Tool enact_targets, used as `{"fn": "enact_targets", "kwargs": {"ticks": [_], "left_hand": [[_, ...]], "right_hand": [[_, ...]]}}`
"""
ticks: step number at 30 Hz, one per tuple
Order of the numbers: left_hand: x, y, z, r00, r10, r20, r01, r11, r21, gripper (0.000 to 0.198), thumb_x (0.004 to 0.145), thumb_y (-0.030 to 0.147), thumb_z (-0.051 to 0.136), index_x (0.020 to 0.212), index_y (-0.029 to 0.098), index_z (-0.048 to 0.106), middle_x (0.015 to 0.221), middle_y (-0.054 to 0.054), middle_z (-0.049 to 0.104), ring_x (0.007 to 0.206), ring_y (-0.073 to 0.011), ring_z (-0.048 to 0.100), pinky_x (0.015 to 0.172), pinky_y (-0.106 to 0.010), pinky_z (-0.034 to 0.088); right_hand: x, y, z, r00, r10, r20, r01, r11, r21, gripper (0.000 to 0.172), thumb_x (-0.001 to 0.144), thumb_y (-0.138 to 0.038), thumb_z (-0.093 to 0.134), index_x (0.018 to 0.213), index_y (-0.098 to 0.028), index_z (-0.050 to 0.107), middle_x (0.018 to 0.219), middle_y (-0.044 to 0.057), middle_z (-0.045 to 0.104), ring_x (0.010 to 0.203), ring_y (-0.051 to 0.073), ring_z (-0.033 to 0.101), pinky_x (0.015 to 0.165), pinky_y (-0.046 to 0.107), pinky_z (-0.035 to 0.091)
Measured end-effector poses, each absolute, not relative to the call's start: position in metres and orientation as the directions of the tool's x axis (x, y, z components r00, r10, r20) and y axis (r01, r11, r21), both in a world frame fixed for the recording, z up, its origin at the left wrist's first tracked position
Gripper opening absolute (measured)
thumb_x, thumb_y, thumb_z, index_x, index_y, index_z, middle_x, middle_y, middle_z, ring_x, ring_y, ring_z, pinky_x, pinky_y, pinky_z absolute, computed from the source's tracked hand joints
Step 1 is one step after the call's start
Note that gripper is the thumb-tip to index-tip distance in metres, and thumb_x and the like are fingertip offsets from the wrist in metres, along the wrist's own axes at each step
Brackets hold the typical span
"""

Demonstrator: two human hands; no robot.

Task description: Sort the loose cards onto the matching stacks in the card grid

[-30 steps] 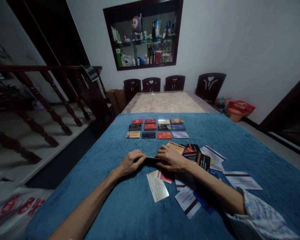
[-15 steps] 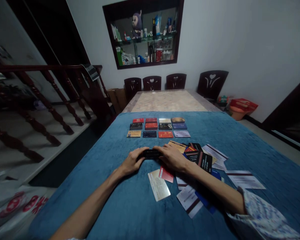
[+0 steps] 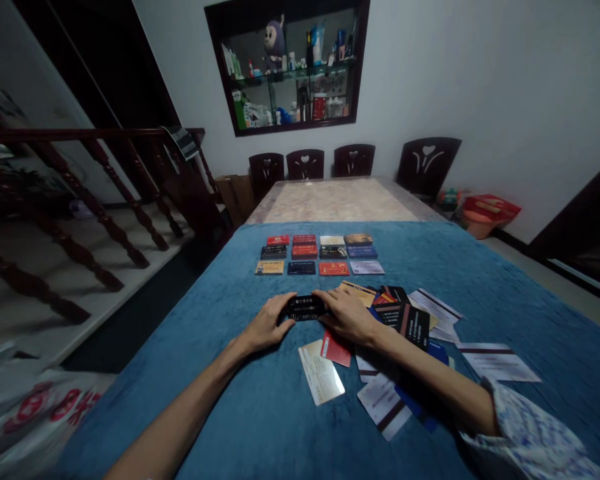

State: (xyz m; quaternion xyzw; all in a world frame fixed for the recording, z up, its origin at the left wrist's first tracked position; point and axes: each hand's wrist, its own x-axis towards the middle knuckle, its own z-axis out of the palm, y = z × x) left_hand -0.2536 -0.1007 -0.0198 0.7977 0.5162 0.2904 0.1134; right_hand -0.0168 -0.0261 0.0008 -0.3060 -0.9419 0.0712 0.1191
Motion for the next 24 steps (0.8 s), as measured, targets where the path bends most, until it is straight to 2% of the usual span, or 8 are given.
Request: {"fn": "enact_targets", "kwargs": {"ticks": [5,14,24], "left_hand": [[-0.2527,-0.1008,-0.0176,0.277,0.909,0.312,0.776,-0.403,0.485,0.058,0.082,0.017,0.064,0.137,0.017,0.047,0.121,-0.011,0.063,0.11,-0.0244,0.059,0.101,-0.047,0.048],[-0.255,-0.1018,-0.0202,0.272,0.917,0.291,0.773,-0.389,0.502,0.066,0.081,0.022,0.066,0.142,0.019,0.043,0.133,-0.013,0.057,0.123,-0.0275,0.053,0.11,-0.051,0.041],[-0.2545,-0.1011,-0.0201,0.243,0.937,0.251,0.788,-0.342,0.512,0.063,0.081,0.023,0.065,0.141,0.021,0.045,0.131,-0.011,0.058,0.122,-0.027,0.053,0.11,-0.049,0.042]], "right_hand": [[-0.0158,-0.0246,-0.002,-0.79,0.585,0.183,0.546,0.807,-0.224,0.052,0.089,-0.029,0.059,0.137,-0.014,0.05,0.111,0.015,0.065,0.102,0.027,0.055,0.086,0.039,0.037],[-0.0134,-0.0227,-0.0021,-0.801,0.57,0.184,0.528,0.816,-0.235,0.053,0.088,-0.034,0.06,0.135,-0.012,0.052,0.11,0.015,0.064,0.101,0.028,0.053,0.086,0.04,0.036],[-0.0134,-0.0221,-0.0038,-0.81,0.554,0.192,0.515,0.828,-0.221,0.05,0.089,-0.034,0.059,0.134,-0.013,0.053,0.111,0.015,0.064,0.101,0.028,0.053,0.086,0.04,0.037]]}}
